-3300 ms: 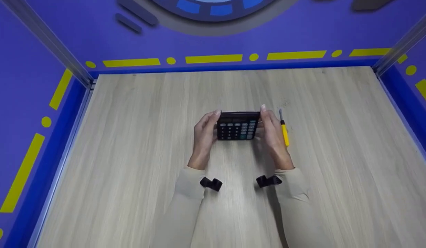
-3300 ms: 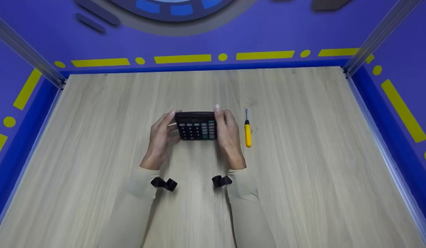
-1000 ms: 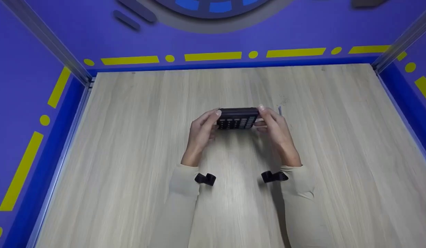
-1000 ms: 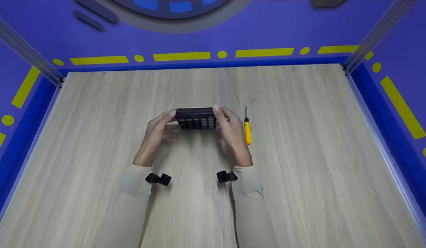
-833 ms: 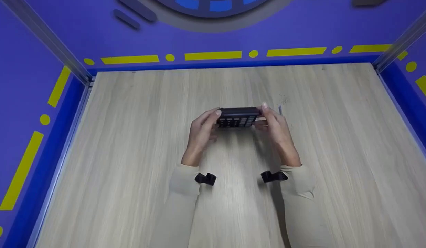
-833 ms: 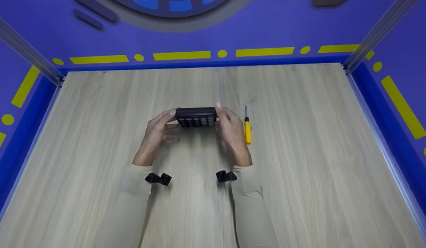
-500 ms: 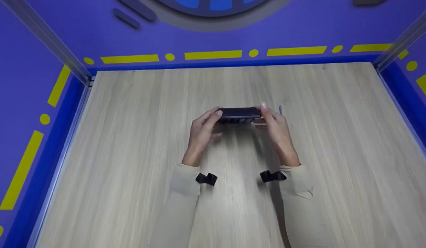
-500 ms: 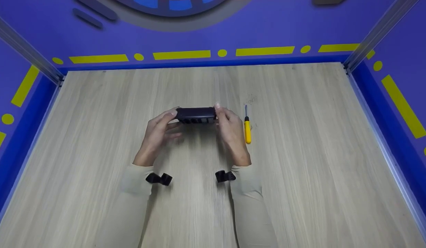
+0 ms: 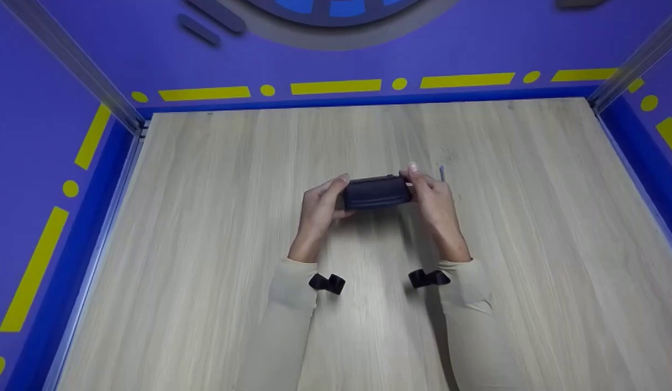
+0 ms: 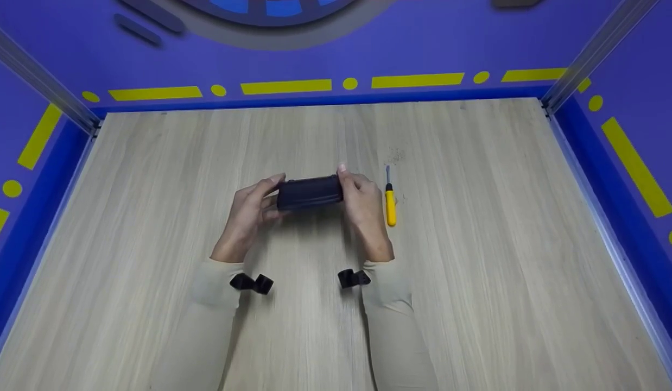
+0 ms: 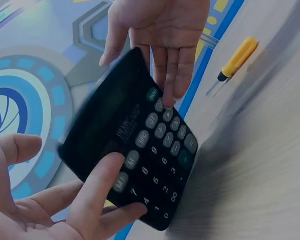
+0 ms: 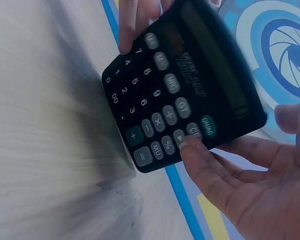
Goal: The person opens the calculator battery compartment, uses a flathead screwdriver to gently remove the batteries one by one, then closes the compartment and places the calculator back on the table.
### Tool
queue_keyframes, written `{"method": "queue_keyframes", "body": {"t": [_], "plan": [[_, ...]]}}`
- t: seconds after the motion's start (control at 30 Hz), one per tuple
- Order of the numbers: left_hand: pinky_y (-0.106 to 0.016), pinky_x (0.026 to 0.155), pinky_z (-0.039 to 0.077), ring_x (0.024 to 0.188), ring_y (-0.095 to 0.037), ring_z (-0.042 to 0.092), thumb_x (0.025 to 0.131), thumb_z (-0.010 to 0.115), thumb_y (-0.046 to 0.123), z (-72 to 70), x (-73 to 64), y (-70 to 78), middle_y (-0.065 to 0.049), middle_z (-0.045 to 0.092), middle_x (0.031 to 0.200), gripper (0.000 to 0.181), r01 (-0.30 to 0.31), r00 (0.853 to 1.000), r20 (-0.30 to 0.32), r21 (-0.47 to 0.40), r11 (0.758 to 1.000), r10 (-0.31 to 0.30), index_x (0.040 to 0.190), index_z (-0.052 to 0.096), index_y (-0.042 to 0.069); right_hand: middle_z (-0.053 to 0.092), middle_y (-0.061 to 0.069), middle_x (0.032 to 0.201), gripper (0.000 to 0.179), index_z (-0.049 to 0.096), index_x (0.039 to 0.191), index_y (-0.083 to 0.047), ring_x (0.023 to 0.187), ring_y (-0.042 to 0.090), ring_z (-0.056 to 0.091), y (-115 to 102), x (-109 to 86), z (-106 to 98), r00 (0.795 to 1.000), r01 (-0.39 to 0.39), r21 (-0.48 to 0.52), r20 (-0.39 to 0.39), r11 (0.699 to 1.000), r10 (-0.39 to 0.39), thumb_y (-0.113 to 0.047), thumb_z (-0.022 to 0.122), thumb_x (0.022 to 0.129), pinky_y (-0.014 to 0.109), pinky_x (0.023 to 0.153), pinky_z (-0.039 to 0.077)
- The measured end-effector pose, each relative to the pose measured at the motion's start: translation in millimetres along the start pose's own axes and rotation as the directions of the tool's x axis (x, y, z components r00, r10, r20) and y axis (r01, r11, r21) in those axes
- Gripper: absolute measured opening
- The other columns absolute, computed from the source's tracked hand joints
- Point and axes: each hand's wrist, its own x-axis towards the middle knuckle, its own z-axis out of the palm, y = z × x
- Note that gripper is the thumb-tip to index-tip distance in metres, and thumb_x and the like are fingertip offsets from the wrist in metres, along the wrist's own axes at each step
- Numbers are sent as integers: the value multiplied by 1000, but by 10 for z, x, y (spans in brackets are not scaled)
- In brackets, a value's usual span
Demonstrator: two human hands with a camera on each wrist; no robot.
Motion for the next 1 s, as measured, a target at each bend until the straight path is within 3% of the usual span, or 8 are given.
{"method": "queue_keyframes", "body": {"t": [0.1,0.2,0.33,0.47,0.63,0.77,0.83,1.0], "plan": [[-32,74,65,111,-30,72,104,62,34,-3,0,-13,-17,69,134,47,12,1000,-16,16,1000,-12,128,74,-5,65,16,143,68,70,138,-1,123,28,66,6,-5,0,1000,-27,-37,-2,999,27,-57,46,110,42,104,52],[-30,72,64,107,-31,72,104,61,36,-6,5,-26,-20,71,128,51,27,999,-22,0,1000,-27,131,72,-6,66,16,141,66,71,136,1,117,28,68,25,5,-7,999,-46,-45,0,998,46,-55,47,110,41,102,52],[-30,72,64,105,-29,72,103,60,35,-8,17,-46,-20,73,124,53,47,999,-20,-23,999,-48,135,68,-7,67,18,138,62,71,133,5,105,27,71,56,34,-13,997,-73,-7,21,997,73,-49,50,111,33,93,56],[-30,68,64,92,-23,74,103,61,32,-14,45,-76,-21,74,120,49,69,997,-18,-60,996,-71,132,70,-7,68,20,135,55,71,132,6,99,21,73,80,58,-13,992,-119,31,36,992,118,-42,52,112,26,85,59],[-29,63,63,89,-22,76,104,61,31,-33,70,-96,-21,75,121,46,89,996,-22,-85,992,-91,130,71,-6,73,13,101,45,73,128,3,79,16,70,91,60,1,985,-170,13,29,985,169,-34,61,108,29,70,60],[-31,65,64,98,-30,77,105,59,29,-47,71,-115,-22,73,124,45,95,995,-12,-86,992,-97,134,70,-4,60,0,84,41,73,128,2,72,12,59,131,71,-2,987,-159,-4,39,987,159,-31,65,106,27,64,54],[-34,67,65,98,-32,78,106,58,27,-48,68,-123,-23,73,122,44,99,995,-4,-89,991,-100,135,69,-4,58,-1,87,42,71,131,2,73,11,57,149,80,-12,986,-157,-1,55,988,157,-31,66,106,25,64,53],[-36,68,65,90,-28,79,106,59,27,-44,80,-146,-24,74,115,42,124,992,-2,-91,988,-125,133,69,-3,68,10,112,46,65,140,1,79,12,66,163,95,-38,977,-185,-20,101,982,186,-28,68,105,24,68,57]]}}
